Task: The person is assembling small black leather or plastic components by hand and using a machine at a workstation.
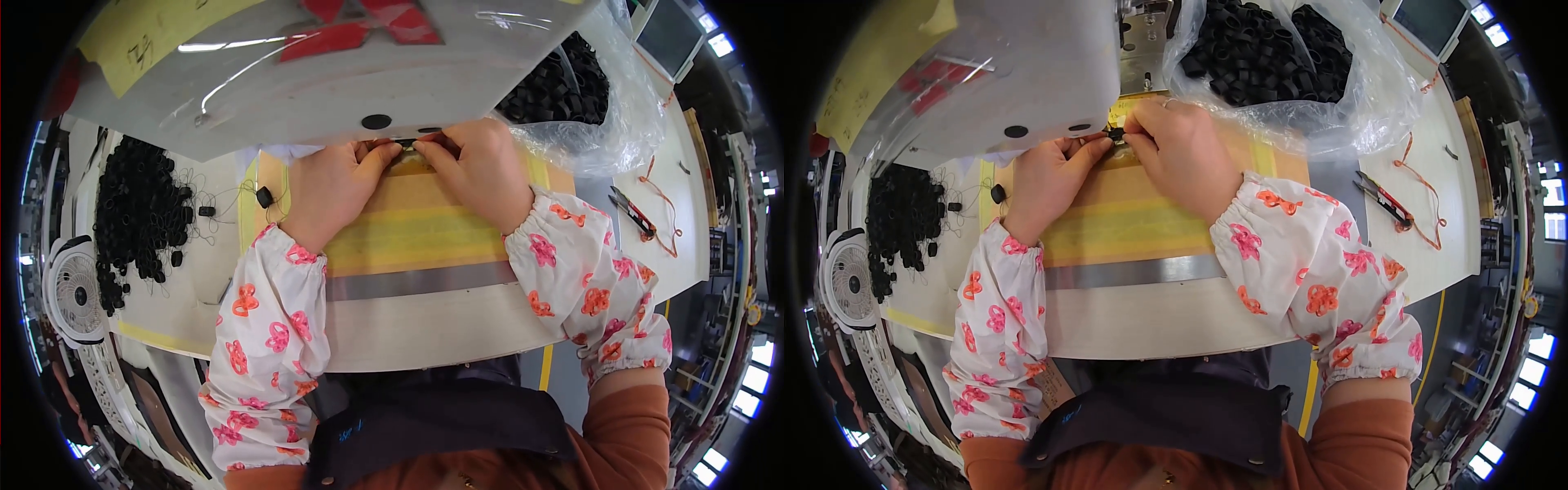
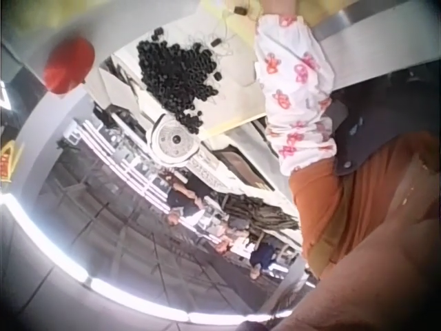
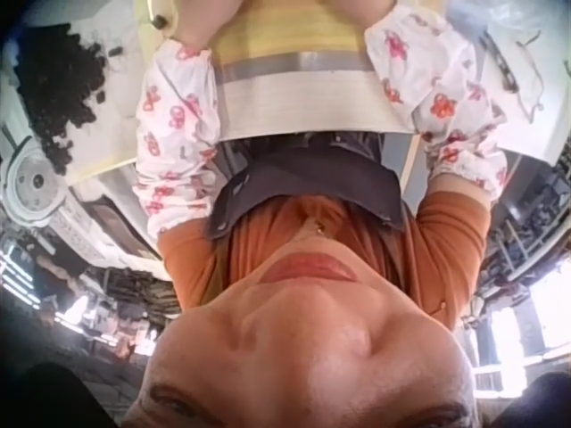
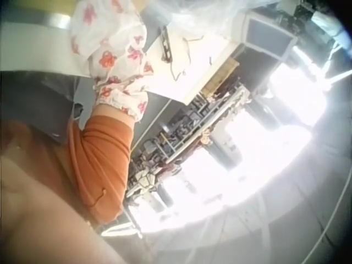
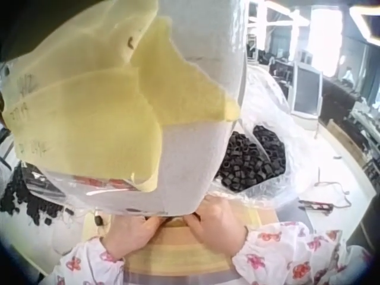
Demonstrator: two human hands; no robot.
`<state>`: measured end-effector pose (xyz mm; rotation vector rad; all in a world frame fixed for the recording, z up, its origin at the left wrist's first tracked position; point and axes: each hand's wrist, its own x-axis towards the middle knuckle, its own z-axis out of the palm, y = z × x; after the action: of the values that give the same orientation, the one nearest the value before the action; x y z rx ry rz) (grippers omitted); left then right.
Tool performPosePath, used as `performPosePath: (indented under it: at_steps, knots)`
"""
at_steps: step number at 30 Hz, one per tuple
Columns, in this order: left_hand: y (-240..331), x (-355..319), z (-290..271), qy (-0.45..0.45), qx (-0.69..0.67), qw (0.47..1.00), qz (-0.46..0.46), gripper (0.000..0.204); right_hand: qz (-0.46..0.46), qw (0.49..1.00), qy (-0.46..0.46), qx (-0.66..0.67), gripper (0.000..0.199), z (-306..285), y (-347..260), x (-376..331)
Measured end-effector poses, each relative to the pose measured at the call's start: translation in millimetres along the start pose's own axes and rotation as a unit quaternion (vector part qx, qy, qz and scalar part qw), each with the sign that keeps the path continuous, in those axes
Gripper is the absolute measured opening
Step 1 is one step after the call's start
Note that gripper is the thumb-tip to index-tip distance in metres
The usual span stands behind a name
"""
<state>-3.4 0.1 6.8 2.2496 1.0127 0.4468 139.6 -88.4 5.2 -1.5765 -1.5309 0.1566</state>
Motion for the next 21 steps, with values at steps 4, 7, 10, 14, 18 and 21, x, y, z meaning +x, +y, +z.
performPosePath:
  at_steps: [4, 7, 10, 14, 18, 21]
  knots:
    - [-4.9, 1.1, -0.9, -0.006, -0.001, 1.000, 0.004, 0.021, -0.002, 1.000, -0.002, 0.000, 0.007, 2.3, 0.9, 0.3]
    - [-3.8, 0.9, -0.2, 0.002, 0.006, 1.000, 0.013, 0.021, -0.004, 1.000, 0.000, 0.000, 0.008, 2.7, 3.0, 0.0]
    - [-3.9, 1.9, -2.3, -0.012, 0.012, 1.000, 0.007, 0.021, -0.006, 1.000, 0.007, 0.011, 0.009, 2.6, 2.1, 1.3]
    - [-2.1, 4.2, -0.8, -0.011, 0.011, 1.000, -0.004, 0.022, 0.006, 1.000, 0.006, 0.013, 0.010, 0.8, 2.7, 2.7]
    - [-3.7, 3.6, 1.1, 0.010, 0.020, 1.000, 0.009, 0.023, 0.012, 1.000, -0.009, -0.001, 0.010, -1.0, 0.3, 4.9]
    - [-1.0, 2.3, 2.6, 0.034, 0.006, 0.999, 0.005, 0.037, 0.010, 1.000, 0.000, 0.011, 0.011, 0.4, 2.7, 3.9]
